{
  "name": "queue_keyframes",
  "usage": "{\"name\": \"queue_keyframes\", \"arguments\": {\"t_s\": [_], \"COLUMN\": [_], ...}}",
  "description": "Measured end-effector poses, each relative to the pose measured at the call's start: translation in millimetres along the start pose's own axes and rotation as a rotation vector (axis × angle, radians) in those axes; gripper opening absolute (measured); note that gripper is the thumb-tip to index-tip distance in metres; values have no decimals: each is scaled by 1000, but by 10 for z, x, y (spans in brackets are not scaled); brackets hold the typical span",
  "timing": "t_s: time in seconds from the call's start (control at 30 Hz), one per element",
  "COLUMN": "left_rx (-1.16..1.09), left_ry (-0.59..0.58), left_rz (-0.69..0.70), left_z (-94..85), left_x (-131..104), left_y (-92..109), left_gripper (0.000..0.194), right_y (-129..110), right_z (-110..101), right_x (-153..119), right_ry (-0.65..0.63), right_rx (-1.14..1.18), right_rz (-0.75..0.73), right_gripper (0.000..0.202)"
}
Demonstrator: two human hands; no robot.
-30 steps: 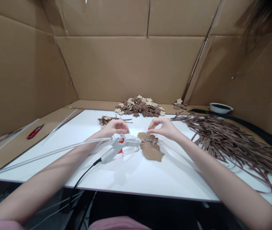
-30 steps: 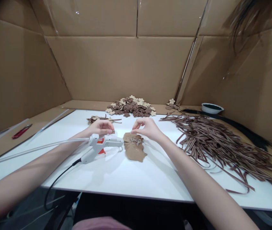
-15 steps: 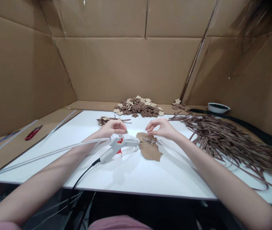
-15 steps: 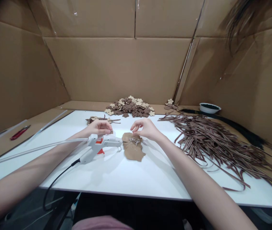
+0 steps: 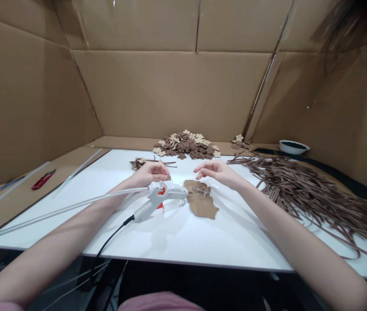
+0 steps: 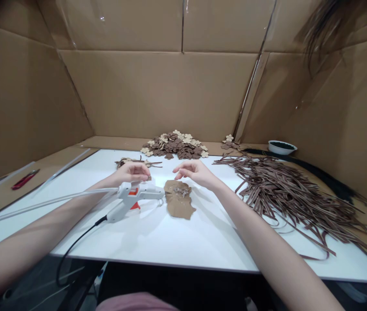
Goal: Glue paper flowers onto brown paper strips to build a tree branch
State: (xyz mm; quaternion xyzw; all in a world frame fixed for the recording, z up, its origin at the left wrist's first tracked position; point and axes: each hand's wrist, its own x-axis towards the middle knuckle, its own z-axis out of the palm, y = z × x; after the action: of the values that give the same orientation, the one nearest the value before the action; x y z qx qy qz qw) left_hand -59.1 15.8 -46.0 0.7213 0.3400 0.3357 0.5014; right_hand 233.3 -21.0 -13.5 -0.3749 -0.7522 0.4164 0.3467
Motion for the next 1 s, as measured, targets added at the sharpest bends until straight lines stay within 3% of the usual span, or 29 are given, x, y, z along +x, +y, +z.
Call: {"name": "queue_keyframes", "arguments": {"t_s": [0.27, 0.47, 0.67, 1.0], "left_rx": [49, 78, 83, 100], "left_ry": [8, 16, -10, -30], "left_rz": [-12, -3, 8, 26], "left_z": [32, 15, -4, -44], "left_x": [-24, -13, -9, 1], "left_y": [80, 56, 25, -28], "left_gripper": [24, 23, 23, 25], "right_y": [4, 31, -39, -18], "right_z": [-49, -16, 40, 40], "right_x": [-15, 18, 25, 34], "right_ry": [-90, -56, 65, 94], "right_rx": [299, 559, 608, 599], "right_rz": [86, 152, 260, 265], "right_gripper": [46, 36, 18, 15]}}
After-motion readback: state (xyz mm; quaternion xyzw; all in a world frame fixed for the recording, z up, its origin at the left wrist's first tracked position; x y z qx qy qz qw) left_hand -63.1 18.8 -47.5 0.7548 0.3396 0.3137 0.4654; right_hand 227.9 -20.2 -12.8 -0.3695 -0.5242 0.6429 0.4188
